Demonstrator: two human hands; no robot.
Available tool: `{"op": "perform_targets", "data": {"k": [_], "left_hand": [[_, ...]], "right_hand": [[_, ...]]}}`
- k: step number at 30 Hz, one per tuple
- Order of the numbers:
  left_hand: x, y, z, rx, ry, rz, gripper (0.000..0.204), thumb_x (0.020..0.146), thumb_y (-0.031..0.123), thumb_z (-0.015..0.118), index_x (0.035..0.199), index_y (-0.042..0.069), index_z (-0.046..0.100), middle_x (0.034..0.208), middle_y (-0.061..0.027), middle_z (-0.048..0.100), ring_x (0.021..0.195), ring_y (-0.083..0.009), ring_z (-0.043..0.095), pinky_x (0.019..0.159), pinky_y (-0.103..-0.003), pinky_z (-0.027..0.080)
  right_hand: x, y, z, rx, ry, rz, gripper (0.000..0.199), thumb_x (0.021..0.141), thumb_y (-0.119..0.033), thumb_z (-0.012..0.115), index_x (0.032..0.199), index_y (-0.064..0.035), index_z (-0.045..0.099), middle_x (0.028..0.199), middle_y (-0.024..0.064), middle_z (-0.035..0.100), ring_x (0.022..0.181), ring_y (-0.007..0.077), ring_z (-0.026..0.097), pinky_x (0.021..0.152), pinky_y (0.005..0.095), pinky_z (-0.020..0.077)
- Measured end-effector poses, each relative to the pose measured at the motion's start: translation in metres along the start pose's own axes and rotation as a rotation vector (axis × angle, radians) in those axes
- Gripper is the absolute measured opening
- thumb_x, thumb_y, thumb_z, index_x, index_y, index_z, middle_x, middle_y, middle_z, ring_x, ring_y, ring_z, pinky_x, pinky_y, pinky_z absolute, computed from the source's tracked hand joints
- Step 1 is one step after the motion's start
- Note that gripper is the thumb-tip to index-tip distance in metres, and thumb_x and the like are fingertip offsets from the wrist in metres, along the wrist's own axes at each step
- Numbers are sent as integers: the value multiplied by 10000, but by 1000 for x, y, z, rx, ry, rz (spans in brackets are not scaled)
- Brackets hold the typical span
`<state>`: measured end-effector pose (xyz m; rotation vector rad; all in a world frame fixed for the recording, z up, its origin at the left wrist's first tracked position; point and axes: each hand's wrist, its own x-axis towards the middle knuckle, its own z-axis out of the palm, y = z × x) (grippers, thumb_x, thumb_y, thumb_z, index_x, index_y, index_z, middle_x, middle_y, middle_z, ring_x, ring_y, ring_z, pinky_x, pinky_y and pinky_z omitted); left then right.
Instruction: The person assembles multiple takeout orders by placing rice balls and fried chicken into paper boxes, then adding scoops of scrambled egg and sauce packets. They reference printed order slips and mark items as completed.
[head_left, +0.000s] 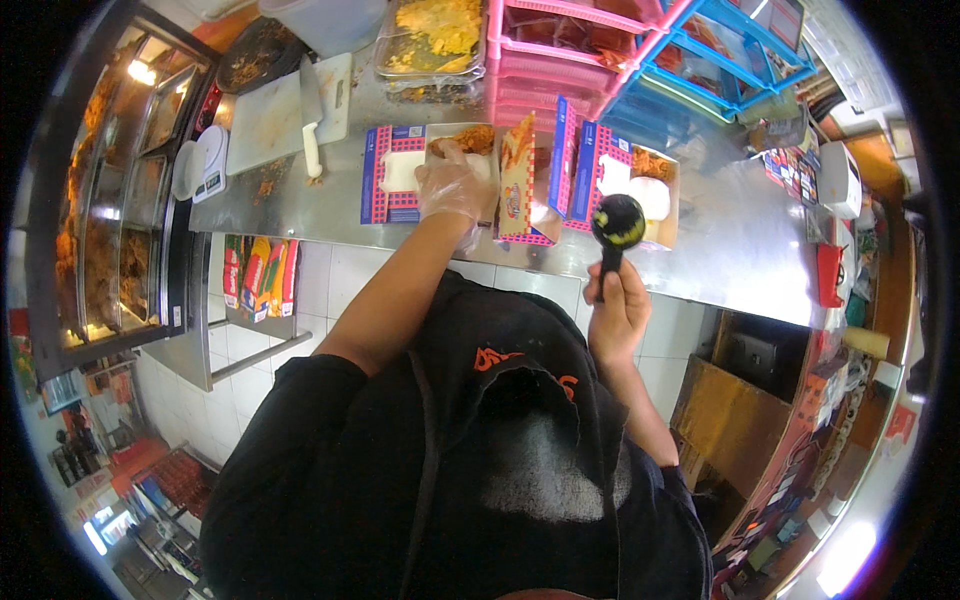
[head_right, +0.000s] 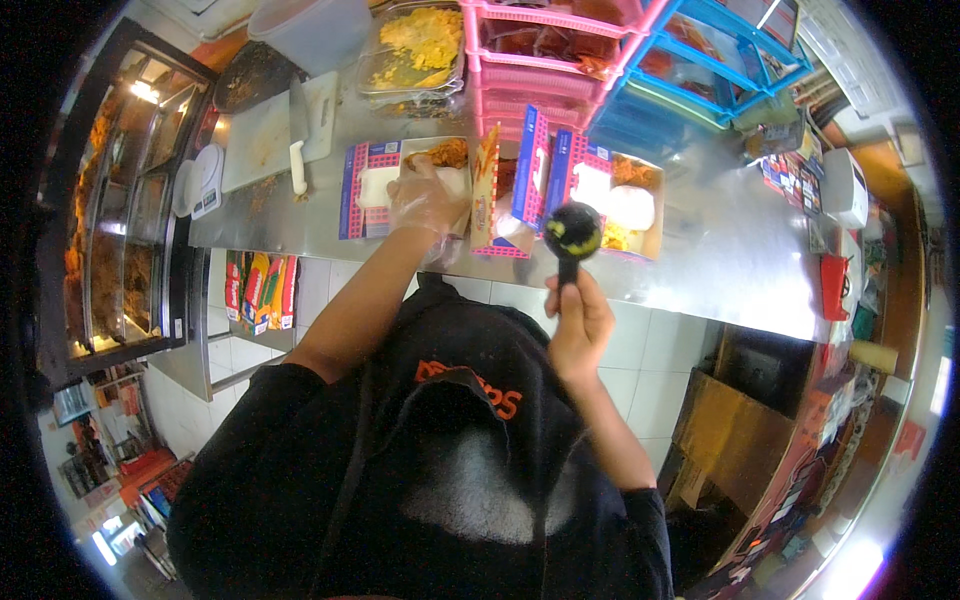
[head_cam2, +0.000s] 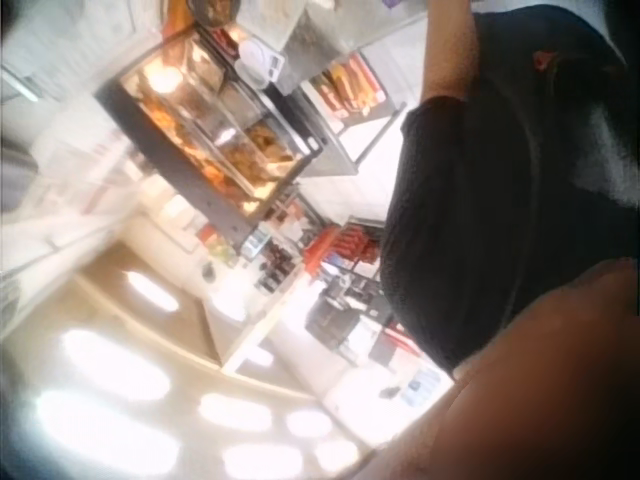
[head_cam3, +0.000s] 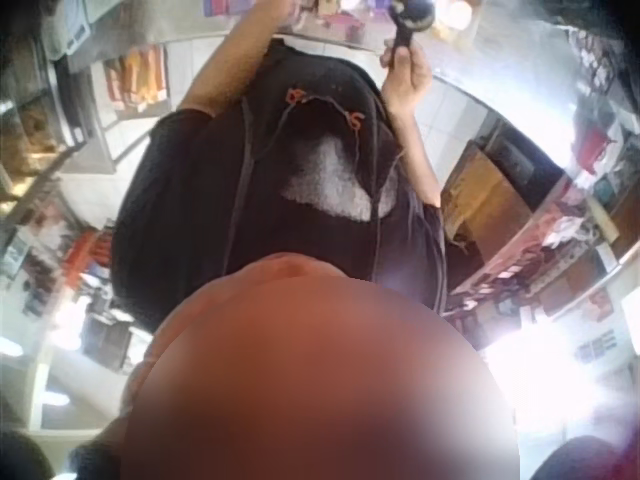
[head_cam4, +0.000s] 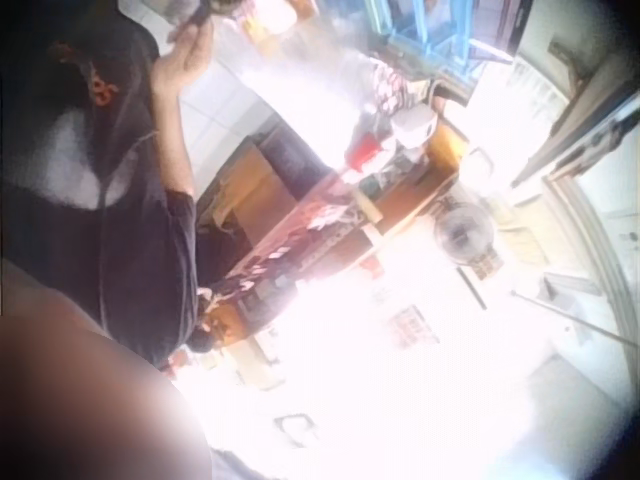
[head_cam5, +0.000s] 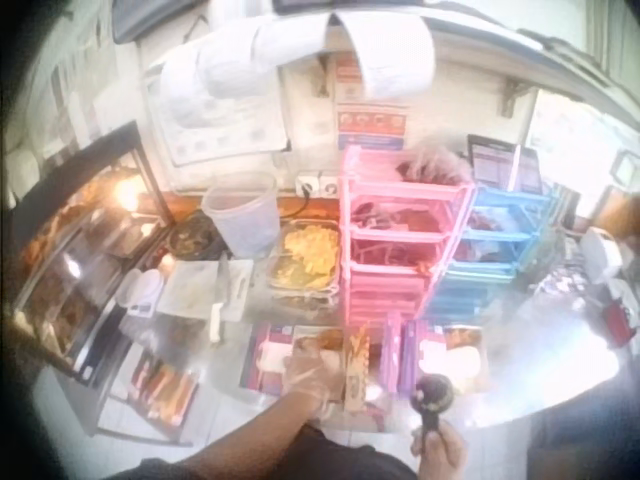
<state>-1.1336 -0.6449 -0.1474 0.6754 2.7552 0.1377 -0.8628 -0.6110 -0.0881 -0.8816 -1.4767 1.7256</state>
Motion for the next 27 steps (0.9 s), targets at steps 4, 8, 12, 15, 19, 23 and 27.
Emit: {"op": "perform_targets", "data": {"k": [4, 8, 12, 15, 19, 23, 27], "left_hand": [[2, 7, 6, 24, 39, 14, 1065, 864, 585, 609, 1596, -42, 156, 1347, -254, 606, 1245, -352, 591, 1065, -444, 374], [4, 12, 4, -25, 94, -13, 1038, 869, 593, 576, 1623, 23, 145, 1312, -246, 636, 1237, -357, 601, 1057, -468, 371], [7, 17, -4, 45, 90, -86, 950, 861, 580, 575, 1611, 95, 252, 1265, -212, 673, 1202, -350, 628, 1023, -477, 388], [10, 17, -12, 14, 131, -38, 835, 860, 599, 585, 1532, 129, 425, 1252, -200, 678, 1179, -361, 636, 1010, -480, 399], [8, 9, -13, 24, 293, 46, 701, 871, 596, 597, 1399, 135, 567, 1184, -192, 693, 1097, -373, 656, 944, -502, 433], [15, -5, -4, -52, 326, 219, 565, 863, 469, 628, 1286, 96, 607, 1137, -188, 677, 1111, -361, 625, 845, -516, 472], [27, -16, 4, -37, 384, 331, 516, 819, 286, 663, 1293, 95, 599, 1142, -169, 651, 1090, -346, 607, 834, -502, 476]], "right_hand": [[-25, 19, -43, 168, 119, -2, 224, 1060, -67, 460, 1128, 66, 626, 923, 73, 633, 716, 93, 531, 632, 241, 435], [-34, 28, -70, 188, 218, 64, 214, 1054, -74, 472, 1121, 59, 625, 950, 74, 629, 729, 97, 536, 637, 240, 432], [-29, 25, -85, 218, 246, 59, 203, 1039, -56, 477, 1123, 57, 624, 957, 69, 628, 732, 99, 539, 641, 236, 426], [-16, 21, -93, 178, 237, 44, 202, 1035, -52, 476, 1105, 57, 631, 941, 65, 624, 728, 97, 531, 637, 234, 416], [17, 14, -93, 102, 102, -4, 198, 1031, -57, 486, 1068, 56, 644, 927, 66, 631, 715, 96, 521, 634, 237, 410], [61, 0, -62, 93, -27, -30, 207, 1028, -66, 489, 1062, 58, 652, 912, 64, 633, 706, 95, 517, 632, 241, 407], [110, -18, -9, 87, -141, -97, 229, 1024, -63, 483, 1076, 45, 679, 841, 35, 627, 693, 94, 522, 632, 240, 414]]}}
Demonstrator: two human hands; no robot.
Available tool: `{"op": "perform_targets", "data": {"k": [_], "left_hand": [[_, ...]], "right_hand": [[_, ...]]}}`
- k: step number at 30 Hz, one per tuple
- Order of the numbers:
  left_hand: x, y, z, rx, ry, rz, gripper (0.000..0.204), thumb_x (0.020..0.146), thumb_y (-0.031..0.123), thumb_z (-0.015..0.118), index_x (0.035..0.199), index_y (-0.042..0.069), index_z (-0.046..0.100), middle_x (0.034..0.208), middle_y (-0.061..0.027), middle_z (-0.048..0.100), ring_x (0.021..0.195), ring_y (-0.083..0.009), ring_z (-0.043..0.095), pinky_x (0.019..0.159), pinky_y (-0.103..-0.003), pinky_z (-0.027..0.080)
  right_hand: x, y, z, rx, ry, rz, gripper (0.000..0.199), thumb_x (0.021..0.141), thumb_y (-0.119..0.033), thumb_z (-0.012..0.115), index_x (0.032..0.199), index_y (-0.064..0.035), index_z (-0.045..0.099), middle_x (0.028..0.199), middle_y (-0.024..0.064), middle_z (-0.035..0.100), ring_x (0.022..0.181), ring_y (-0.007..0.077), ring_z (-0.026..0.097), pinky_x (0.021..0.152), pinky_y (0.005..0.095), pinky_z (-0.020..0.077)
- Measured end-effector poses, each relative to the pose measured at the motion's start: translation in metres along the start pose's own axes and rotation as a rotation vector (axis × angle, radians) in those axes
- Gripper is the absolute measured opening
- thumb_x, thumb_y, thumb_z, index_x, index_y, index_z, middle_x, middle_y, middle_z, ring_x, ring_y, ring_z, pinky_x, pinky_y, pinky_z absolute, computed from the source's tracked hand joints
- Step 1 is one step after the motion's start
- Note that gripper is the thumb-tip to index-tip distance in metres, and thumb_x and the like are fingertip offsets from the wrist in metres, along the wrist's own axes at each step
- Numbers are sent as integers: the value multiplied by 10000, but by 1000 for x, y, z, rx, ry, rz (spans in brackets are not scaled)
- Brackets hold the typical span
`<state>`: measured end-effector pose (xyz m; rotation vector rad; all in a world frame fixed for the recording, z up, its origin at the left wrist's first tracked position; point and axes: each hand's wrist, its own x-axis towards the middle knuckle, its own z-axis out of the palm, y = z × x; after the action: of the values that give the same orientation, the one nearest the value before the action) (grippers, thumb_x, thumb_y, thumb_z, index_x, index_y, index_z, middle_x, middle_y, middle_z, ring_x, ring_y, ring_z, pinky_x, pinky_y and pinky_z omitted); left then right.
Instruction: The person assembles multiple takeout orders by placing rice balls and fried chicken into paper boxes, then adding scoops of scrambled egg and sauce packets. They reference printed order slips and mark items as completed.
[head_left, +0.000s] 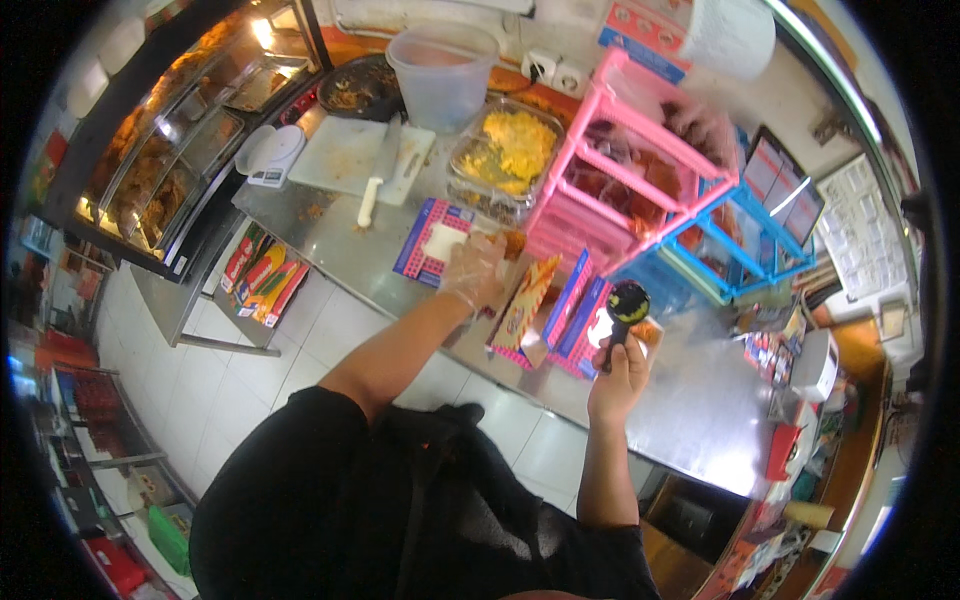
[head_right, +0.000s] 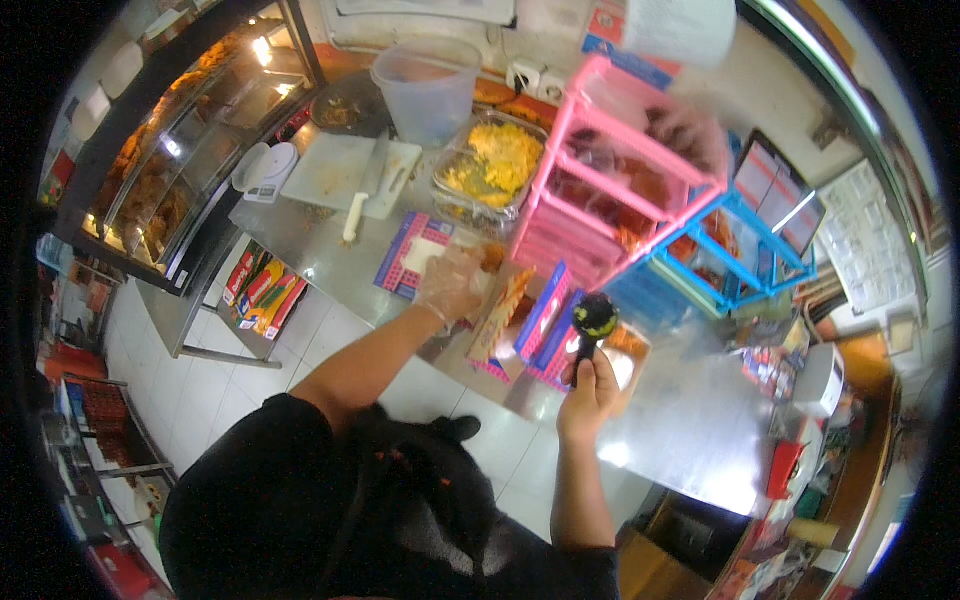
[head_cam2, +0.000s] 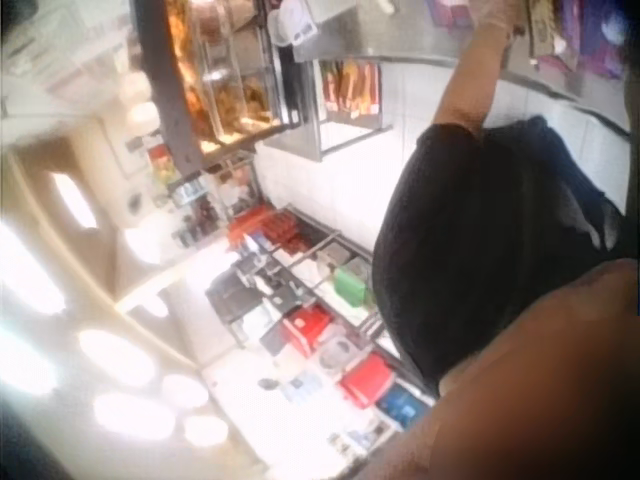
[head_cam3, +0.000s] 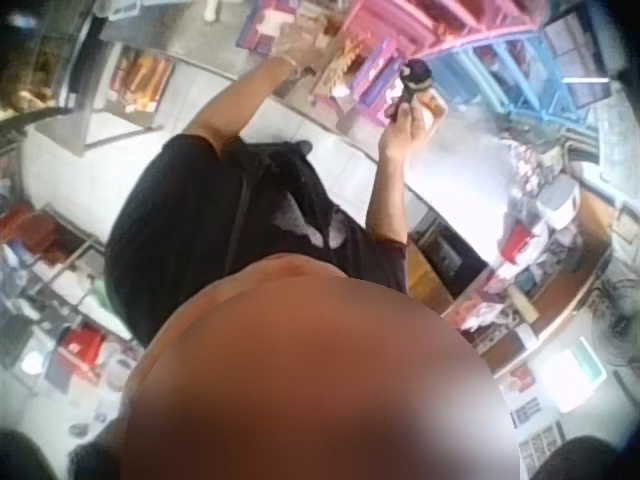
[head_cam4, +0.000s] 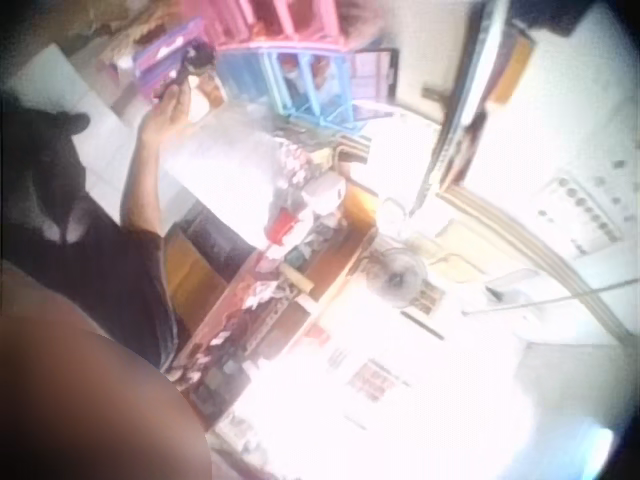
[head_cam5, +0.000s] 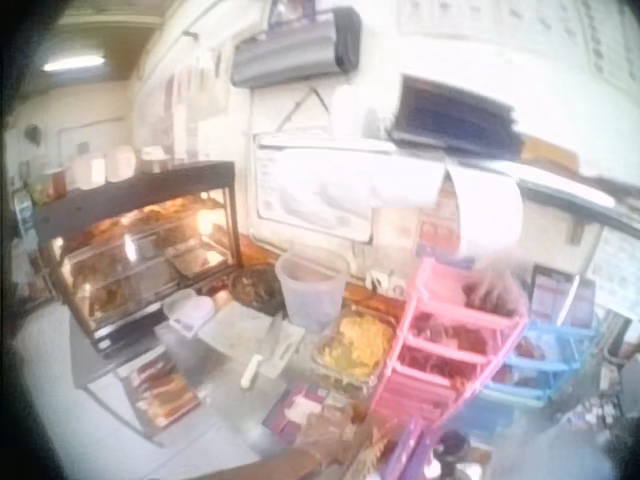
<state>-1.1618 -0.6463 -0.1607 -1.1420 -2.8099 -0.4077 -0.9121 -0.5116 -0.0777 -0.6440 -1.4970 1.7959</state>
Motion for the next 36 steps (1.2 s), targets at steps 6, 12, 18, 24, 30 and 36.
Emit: {"op": "perform_targets", "data": {"k": [6, 12, 18, 24, 30, 36], "left_hand": [[-10, -17, -5, -109, 244, 162, 567, 775, 189, 687, 1322, 97, 570, 1173, -113, 613, 1106, -343, 564, 800, -500, 459], [-83, -74, -77, -267, 575, 283, 607, 716, 146, 775, 1287, 126, 571, 1203, -162, 559, 1128, -376, 524, 844, -501, 465], [-210, -234, -243, -513, 795, 218, 652, 569, 114, 835, 1175, 144, 597, 1085, -152, 523, 992, -335, 552, 806, -426, 493], [-382, -396, -383, -306, 675, 25, 715, 544, 128, 840, 1217, 147, 599, 1074, -138, 537, 994, -336, 577, 822, -424, 507], [-545, -527, -444, -541, 952, -319, 762, 683, 396, 872, 1285, 49, 560, 1258, -137, 575, 1057, -258, 625, 971, -406, 472], [-761, -668, -466, -404, 1312, -862, 872, 842, 741, 669, 1313, 19, 539, 1178, -130, 648, 1041, -206, 651, 978, -360, 472]], "right_hand": [[117, 18, 86, -795, -220, -298, 217, 942, -112, 526, 1006, 28, 680, 756, 205, 624, 656, 281, 611, 630, 417, 459], [210, 37, 229, -897, 21, -642, 499, 1017, -422, 555, 1168, 43, 654, 1051, 294, 690, 1012, 401, 670, 912, 459, 504], [16, -9, 367, -77, -765, 172, 735, 965, -508, 663, 1478, -17, 472, 1292, 111, 651, 1112, 231, 647, 963, 397, 517], [-227, 12, 591, 497, -1491, 464, 786, 891, -390, 775, 1475, 12, 436, 1328, 127, 629, 1182, 234, 653, 1013, 404, 540], [-389, 48, 772, 710, -1699, 1030, 740, 888, -293, 779, 1459, 30, 436, 1344, 156, 623, 1187, 238, 656, 1015, 409, 546], [-525, 100, 949, 735, -1964, 1163, 816, 816, -343, 854, 1436, -16, 435, 1235, 140, 665, 1142, 274, 675, 968, 437, 564]]}}
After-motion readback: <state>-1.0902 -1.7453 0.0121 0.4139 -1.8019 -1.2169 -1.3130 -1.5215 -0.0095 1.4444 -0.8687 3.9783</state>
